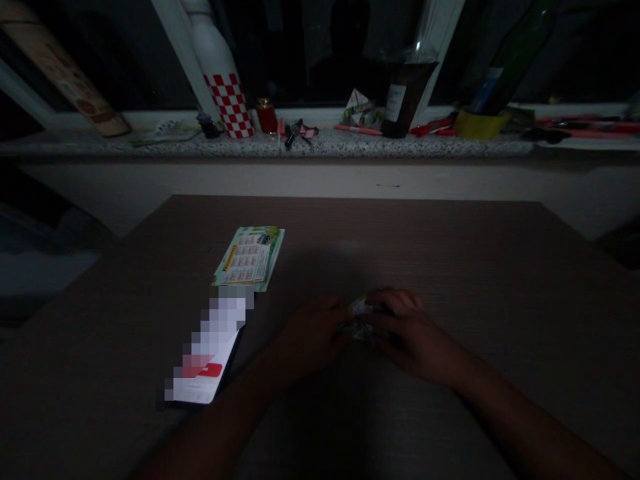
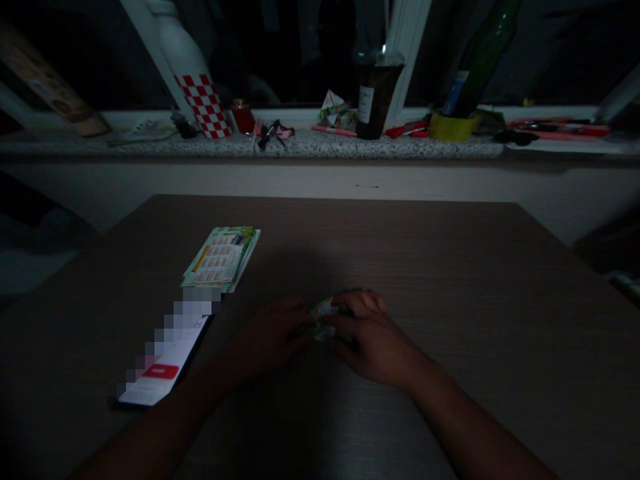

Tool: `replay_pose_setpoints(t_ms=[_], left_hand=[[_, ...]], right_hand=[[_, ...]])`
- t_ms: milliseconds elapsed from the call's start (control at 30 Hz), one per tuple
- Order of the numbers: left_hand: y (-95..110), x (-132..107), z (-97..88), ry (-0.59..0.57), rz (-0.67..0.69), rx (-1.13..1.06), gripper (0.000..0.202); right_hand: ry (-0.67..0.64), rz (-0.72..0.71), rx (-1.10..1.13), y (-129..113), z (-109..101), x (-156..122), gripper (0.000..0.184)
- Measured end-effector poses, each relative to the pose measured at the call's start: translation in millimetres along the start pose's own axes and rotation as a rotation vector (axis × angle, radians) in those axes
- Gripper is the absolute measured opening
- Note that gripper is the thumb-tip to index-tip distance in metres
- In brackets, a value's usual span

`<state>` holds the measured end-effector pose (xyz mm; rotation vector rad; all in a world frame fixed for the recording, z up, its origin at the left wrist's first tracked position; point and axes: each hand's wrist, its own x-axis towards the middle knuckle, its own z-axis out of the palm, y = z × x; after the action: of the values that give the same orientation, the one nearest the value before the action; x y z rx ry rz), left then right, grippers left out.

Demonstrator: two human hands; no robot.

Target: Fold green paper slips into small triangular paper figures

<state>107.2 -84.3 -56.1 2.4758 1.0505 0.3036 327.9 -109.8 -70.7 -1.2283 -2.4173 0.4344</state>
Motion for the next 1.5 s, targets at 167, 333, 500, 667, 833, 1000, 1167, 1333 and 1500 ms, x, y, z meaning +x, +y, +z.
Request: replay_pose_setpoints(t_ms=[167, 333, 500, 667, 833, 1000, 1167, 1333, 1500], left_hand=[[-6, 0, 2.1, -0.011, 0.024, 0.03, 0.01], [-6, -2, 1.9, -0.01, 0.035, 0.038, 0.014], [-6, 0, 5.3, 0.028, 0.063, 0.081, 0.017], [-3, 1, 5.7, 0.166, 0.165, 0.139, 0.017], [1, 0, 3.8, 0.293, 0.237, 0.12, 0.017], [4, 0, 2.1, 0.355, 0.288, 0.11, 0.012], [10, -1, 1.0, 0.438, 0.337, 0.116, 0.008], [14, 0, 1.3, 0.427, 0.359, 0.129, 0.01], [15, 4, 2.4, 0.446, 0.377, 0.141, 0.012]], right_hand=[[0.012, -0.038, 0.028, 5, -2, -1, 0.036], [0.036, -0.054, 0.046, 7, -1, 1, 0.024], [0.102, -0.107, 0.086, 8, 2, 3, 0.02], [0.217, -0.169, 0.141, 7, 2, 4, 0.017], [0.383, -0.295, 0.128, 5, 0, 4, 0.019], [0.44, -0.35, 0.083, 2, 0, 4, 0.016], [0.466, -0.368, 0.052, 0, 1, 4, 0.016], [0.471, -0.399, 0.032, -3, 0, 5, 0.015], [0.439, -0.392, 0.01, -5, 1, 5, 0.011]])
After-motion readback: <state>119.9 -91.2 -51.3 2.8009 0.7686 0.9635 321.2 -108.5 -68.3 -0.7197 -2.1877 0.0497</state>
